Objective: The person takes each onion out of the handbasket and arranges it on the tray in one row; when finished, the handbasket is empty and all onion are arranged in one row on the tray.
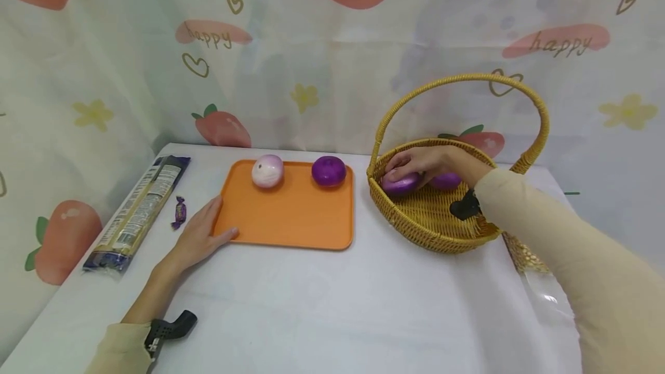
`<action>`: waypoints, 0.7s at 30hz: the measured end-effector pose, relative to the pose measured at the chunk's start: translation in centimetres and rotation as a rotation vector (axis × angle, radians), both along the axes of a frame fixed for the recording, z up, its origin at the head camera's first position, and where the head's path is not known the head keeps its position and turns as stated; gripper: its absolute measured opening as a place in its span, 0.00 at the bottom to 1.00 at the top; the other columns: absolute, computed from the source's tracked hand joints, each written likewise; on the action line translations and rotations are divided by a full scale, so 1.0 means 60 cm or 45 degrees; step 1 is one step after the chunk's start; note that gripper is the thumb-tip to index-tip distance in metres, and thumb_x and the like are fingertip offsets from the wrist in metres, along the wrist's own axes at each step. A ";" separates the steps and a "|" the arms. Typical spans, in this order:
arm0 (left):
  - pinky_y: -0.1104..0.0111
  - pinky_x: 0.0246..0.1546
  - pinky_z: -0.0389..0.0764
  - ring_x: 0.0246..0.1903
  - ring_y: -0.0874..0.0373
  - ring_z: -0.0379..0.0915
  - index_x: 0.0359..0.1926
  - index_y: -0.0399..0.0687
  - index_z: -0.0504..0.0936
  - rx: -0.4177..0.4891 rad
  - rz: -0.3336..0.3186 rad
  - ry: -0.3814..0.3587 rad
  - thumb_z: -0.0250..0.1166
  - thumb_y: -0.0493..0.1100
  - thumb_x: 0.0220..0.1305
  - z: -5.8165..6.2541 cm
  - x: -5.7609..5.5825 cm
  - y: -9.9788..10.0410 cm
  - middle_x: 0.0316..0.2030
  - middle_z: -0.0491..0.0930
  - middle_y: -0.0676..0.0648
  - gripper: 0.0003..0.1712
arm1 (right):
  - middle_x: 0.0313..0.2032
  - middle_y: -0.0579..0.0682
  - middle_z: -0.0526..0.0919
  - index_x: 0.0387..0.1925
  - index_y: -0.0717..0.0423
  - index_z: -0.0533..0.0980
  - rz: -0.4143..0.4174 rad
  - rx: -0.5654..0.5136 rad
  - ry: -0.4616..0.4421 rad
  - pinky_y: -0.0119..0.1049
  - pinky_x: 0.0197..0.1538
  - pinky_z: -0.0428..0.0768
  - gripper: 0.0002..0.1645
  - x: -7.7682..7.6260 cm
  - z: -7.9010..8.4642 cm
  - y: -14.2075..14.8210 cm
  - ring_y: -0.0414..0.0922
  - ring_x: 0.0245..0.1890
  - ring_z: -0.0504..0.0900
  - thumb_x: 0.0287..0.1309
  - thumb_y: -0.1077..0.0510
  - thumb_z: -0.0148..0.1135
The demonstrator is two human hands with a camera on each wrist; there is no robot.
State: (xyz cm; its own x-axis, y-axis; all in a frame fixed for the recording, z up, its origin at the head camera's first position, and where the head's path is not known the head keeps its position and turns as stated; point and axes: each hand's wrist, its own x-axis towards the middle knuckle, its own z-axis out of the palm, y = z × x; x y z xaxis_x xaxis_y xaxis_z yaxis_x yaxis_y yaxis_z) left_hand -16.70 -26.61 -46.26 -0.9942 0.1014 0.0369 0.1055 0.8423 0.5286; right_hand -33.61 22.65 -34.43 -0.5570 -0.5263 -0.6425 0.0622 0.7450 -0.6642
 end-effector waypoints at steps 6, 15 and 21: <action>0.42 0.72 0.51 0.72 0.35 0.48 0.75 0.37 0.47 0.005 -0.013 0.031 0.62 0.61 0.61 -0.001 0.000 0.001 0.74 0.51 0.34 0.54 | 0.67 0.61 0.59 0.69 0.58 0.59 0.017 0.005 -0.055 0.49 0.60 0.78 0.35 -0.012 -0.003 0.005 0.53 0.64 0.67 0.67 0.48 0.57; 0.43 0.73 0.50 0.73 0.36 0.47 0.76 0.39 0.46 0.005 0.003 -0.010 0.62 0.62 0.61 0.004 0.002 0.003 0.75 0.49 0.35 0.55 | 0.66 0.61 0.59 0.69 0.59 0.58 0.031 -0.041 -0.132 0.51 0.61 0.77 0.34 -0.022 -0.010 0.012 0.53 0.64 0.67 0.69 0.50 0.54; 0.42 0.72 0.50 0.73 0.36 0.47 0.76 0.40 0.46 0.003 0.010 -0.016 0.62 0.63 0.61 0.001 0.003 0.001 0.75 0.50 0.35 0.55 | 0.66 0.60 0.60 0.68 0.58 0.60 0.010 -0.052 -0.152 0.51 0.61 0.78 0.32 -0.029 -0.017 0.016 0.52 0.64 0.68 0.69 0.51 0.54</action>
